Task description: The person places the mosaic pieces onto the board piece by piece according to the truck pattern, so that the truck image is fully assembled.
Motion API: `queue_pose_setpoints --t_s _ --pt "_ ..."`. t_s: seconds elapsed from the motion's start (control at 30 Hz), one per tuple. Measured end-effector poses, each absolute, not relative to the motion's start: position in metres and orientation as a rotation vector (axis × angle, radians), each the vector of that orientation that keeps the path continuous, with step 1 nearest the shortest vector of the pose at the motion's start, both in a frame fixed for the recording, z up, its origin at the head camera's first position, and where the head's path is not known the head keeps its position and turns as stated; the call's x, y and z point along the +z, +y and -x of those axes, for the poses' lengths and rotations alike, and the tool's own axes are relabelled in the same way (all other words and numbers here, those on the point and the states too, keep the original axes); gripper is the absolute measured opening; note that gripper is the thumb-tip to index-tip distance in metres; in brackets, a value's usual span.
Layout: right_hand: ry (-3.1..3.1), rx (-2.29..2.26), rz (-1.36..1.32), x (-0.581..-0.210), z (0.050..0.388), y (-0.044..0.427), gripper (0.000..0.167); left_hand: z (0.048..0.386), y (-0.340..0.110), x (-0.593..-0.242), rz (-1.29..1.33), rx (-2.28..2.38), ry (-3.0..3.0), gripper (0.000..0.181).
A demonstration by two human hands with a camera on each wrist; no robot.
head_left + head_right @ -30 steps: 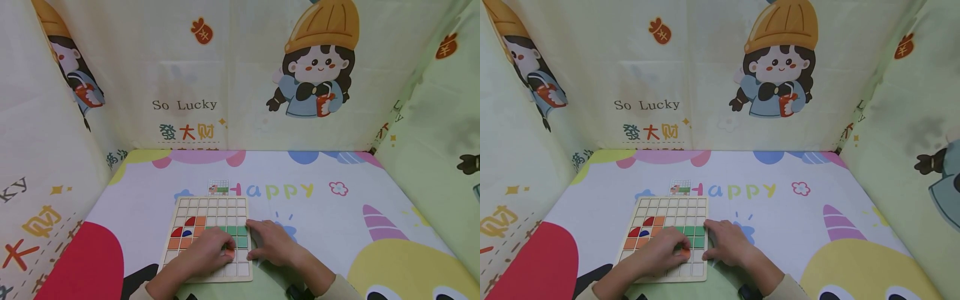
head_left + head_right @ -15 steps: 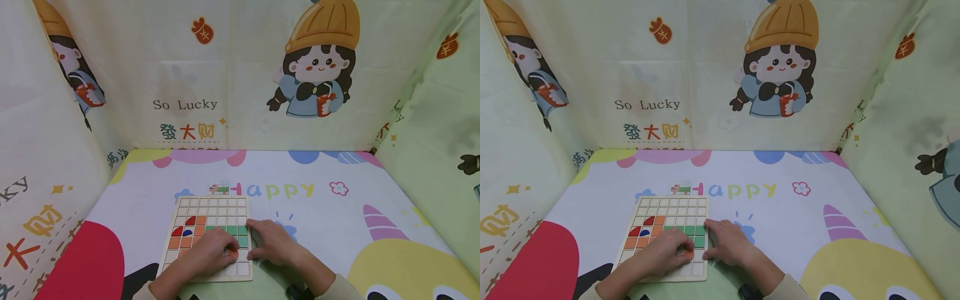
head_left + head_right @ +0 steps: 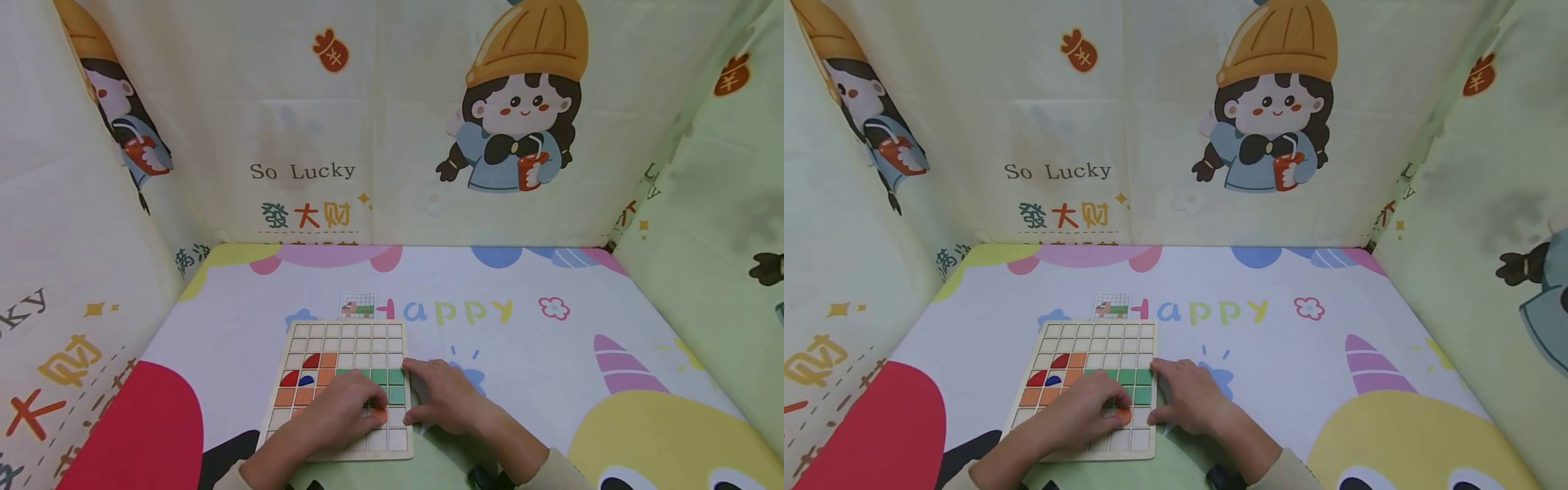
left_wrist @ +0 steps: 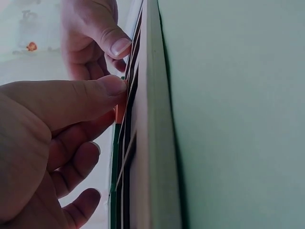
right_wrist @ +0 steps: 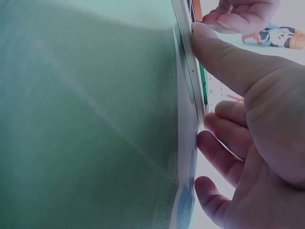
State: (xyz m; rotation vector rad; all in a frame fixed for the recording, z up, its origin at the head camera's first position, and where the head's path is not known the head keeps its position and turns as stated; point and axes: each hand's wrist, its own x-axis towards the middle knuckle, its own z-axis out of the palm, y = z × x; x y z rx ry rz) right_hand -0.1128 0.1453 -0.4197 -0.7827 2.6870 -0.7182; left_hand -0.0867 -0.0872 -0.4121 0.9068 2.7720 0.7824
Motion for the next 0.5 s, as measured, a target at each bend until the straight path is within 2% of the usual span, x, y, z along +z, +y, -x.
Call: queue_pose_setpoints --t_s 0.5 --pt "2.696 -0.72 0.802 -0.4219 0.1134 0.1462 0.081 0.0897 -0.0916 -0.4133 -0.845 0.799 2.748 0.008"
